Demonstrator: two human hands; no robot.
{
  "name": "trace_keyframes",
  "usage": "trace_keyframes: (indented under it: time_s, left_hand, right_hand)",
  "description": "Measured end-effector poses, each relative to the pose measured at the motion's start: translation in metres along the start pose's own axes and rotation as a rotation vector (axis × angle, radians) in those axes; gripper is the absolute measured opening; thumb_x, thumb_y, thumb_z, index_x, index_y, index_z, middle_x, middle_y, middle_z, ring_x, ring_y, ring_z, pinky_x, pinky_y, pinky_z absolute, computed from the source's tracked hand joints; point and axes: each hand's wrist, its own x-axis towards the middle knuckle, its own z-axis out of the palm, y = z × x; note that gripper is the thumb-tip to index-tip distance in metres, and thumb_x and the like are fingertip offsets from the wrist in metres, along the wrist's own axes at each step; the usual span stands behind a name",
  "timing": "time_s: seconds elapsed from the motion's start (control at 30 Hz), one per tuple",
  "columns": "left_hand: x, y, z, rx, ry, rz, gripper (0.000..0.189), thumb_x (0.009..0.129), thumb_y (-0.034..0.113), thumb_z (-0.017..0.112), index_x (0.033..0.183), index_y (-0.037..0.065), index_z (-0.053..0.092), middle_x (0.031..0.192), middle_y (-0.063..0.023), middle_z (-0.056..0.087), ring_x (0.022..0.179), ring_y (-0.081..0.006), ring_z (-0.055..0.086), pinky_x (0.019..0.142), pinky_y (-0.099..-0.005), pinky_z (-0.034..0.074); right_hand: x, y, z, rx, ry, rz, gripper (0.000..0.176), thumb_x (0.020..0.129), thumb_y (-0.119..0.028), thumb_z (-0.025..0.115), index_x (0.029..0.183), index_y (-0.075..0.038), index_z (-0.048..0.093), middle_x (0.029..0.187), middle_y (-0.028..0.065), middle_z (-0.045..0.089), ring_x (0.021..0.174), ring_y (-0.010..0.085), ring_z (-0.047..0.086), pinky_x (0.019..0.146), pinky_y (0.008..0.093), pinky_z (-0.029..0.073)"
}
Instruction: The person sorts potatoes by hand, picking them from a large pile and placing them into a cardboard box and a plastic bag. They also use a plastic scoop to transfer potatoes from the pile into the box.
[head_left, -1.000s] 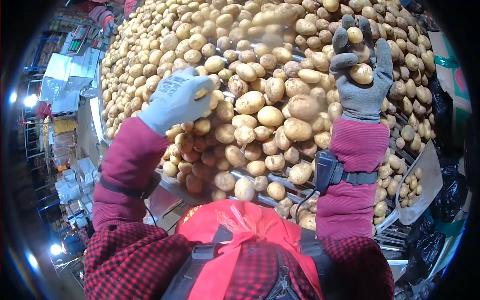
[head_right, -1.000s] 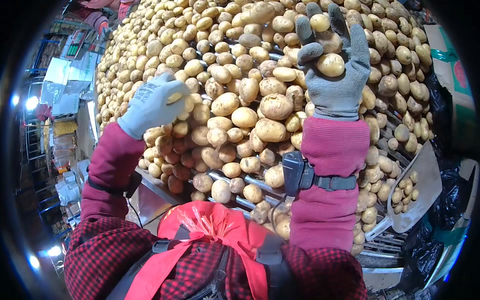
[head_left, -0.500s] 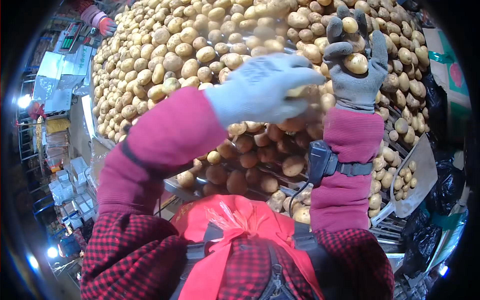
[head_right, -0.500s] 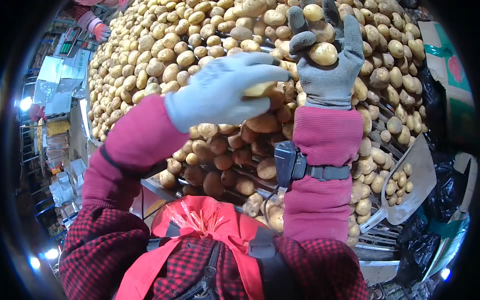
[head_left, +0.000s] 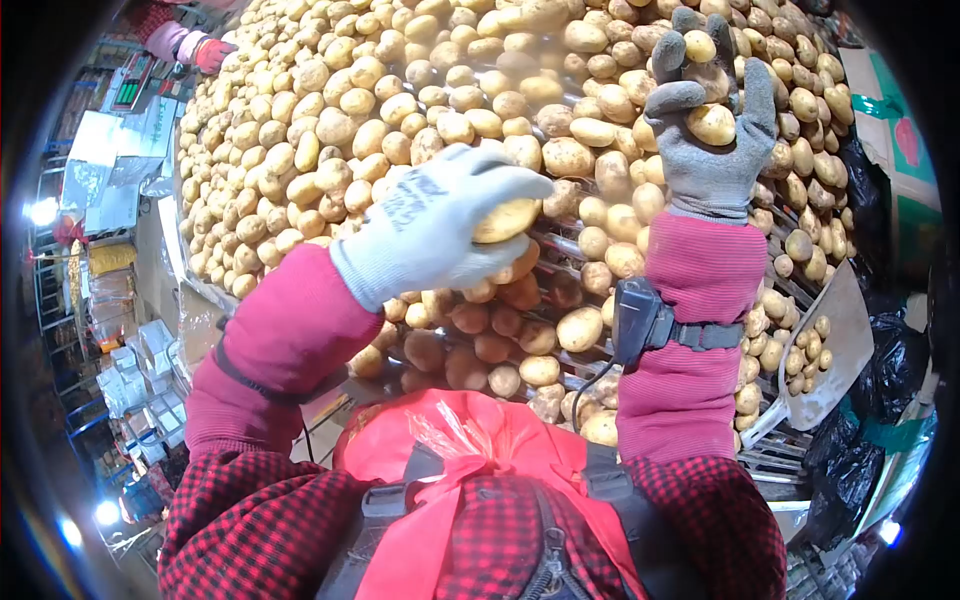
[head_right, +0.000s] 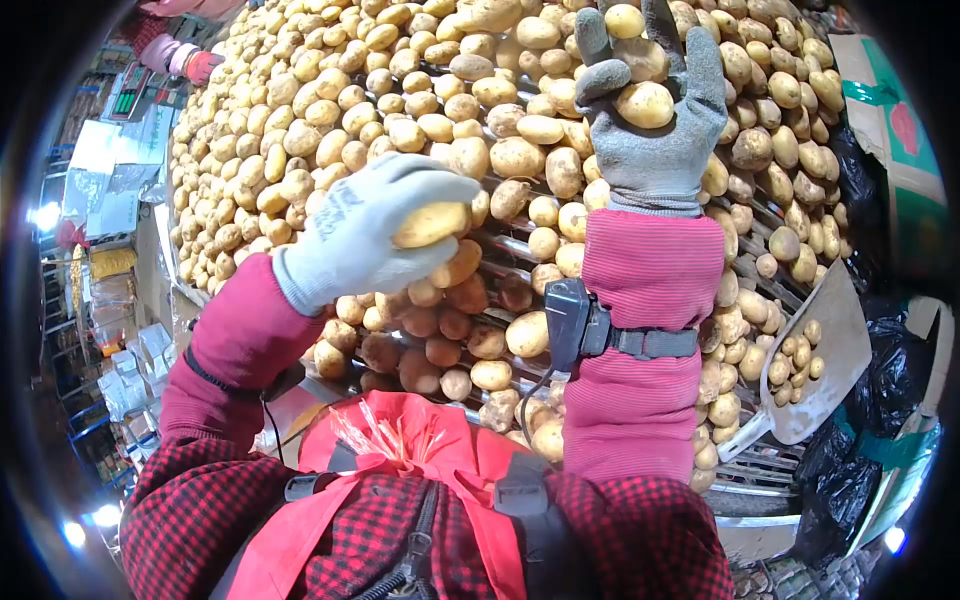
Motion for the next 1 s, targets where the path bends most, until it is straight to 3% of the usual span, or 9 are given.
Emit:
trace_keyframes:
  time_s: [0.1,0.23,0.37,0.43,0.57,0.7,0.77,0.9,1.0]
  left_hand:
    - [-0.030,-0.013,-0.012,-0.081,0.105,-0.247,0.046,0.084,0.018,0.079,0.127,0.011,0.067,0.118,-0.0156,0.069,0.107,-0.0363,0.068,0.093,-0.0431,0.055]
    - [-0.077,-0.027,-0.021,-0.126,-0.013,-0.452,0.050,0.085,0.019,0.076,0.133,0.009,0.065,0.119,-0.0188,0.068,0.109,-0.0356,0.068,0.097,-0.0416,0.053]
    - [-0.118,-0.013,-0.012,-0.522,0.218,-0.630,0.046,0.094,0.020,0.072,0.137,0.006,0.063,0.127,-0.0094,0.067,0.114,-0.0200,0.064,0.099,-0.0346,0.051]
    - [-0.130,0.003,-0.020,-0.810,0.306,-0.807,0.041,0.099,0.022,0.070,0.137,0.008,0.063,0.118,-0.0033,0.066,0.094,-0.0083,0.064,0.078,-0.0238,0.054]
    - [-0.170,0.017,-0.018,-1.058,0.572,-0.751,0.056,0.103,0.049,0.056,0.140,0.007,0.059,0.108,-0.0037,0.068,0.085,-0.0114,0.063,0.074,-0.0276,0.053]
    - [-0.218,0.036,-0.008,-1.416,0.895,-0.796,0.065,0.109,0.058,0.041,0.141,0.004,0.057,0.108,-0.0105,0.071,0.091,-0.0206,0.070,0.076,-0.0334,0.058]
    - [-0.225,0.060,-0.007,-1.496,1.142,-0.820,0.066,0.109,0.059,0.041,0.143,0.004,0.054,0.108,-0.0112,0.071,0.087,-0.0206,0.070,0.071,-0.0314,0.057]
    - [-0.290,0.096,0.021,-1.559,1.231,-0.710,0.058,0.109,0.055,0.044,0.143,0.008,0.054,0.111,-0.0134,0.071,0.084,-0.0187,0.069,0.064,-0.0285,0.055]
    - [-0.330,0.136,0.041,-1.389,1.253,-0.834,0.063,0.104,0.045,0.061,0.153,0.009,0.044,0.116,-0.0153,0.070,0.088,-0.0198,0.071,0.066,-0.0278,0.057]
  right_hand:
    - [-0.002,0.016,-0.003,-0.024,0.097,-0.042,0.051,0.105,-0.034,0.056,0.146,-0.002,0.055,0.153,0.0210,0.052,0.131,0.0367,0.055,0.081,0.0310,0.053]
    - [0.005,0.033,-0.001,0.021,0.062,0.093,0.052,0.108,-0.035,0.051,0.149,-0.003,0.053,0.153,0.0222,0.051,0.125,0.0362,0.058,0.077,0.0331,0.055]
    - [0.005,0.041,-0.003,-0.073,0.152,0.138,0.048,0.108,-0.036,0.053,0.146,-0.008,0.056,0.144,0.0167,0.061,0.114,0.0291,0.064,0.072,0.0279,0.054]
    - [0.004,0.043,-0.002,-0.087,0.193,0.140,0.047,0.108,-0.037,0.051,0.145,-0.008,0.056,0.142,0.0163,0.062,0.113,0.0286,0.064,0.071,0.0276,0.054]
    - [0.006,0.036,-0.022,-0.119,0.187,0.152,0.047,0.109,-0.036,0.047,0.146,-0.007,0.056,0.139,0.0161,0.064,0.119,0.0314,0.063,0.073,0.0290,0.055]
    - [0.016,0.028,-0.036,-0.093,-0.044,0.284,0.051,0.111,-0.037,0.043,0.149,-0.005,0.053,0.146,0.0192,0.059,0.129,0.0370,0.059,0.079,0.0367,0.057]
    - [0.021,0.027,-0.040,-0.041,-0.108,0.375,0.053,0.111,-0.038,0.044,0.153,-0.007,0.049,0.154,0.0202,0.053,0.131,0.0371,0.058,0.084,0.0391,0.056]
    - [0.028,0.032,-0.048,-0.004,-0.123,0.496,0.055,0.110,-0.038,0.046,0.157,-0.008,0.045,0.163,0.0187,0.041,0.133,0.0364,0.055,0.086,0.0399,0.056]
    - [0.032,0.035,-0.056,-0.058,-0.164,0.544,0.055,0.111,-0.036,0.047,0.158,-0.008,0.042,0.162,0.0184,0.042,0.132,0.0354,0.054,0.086,0.0388,0.056]
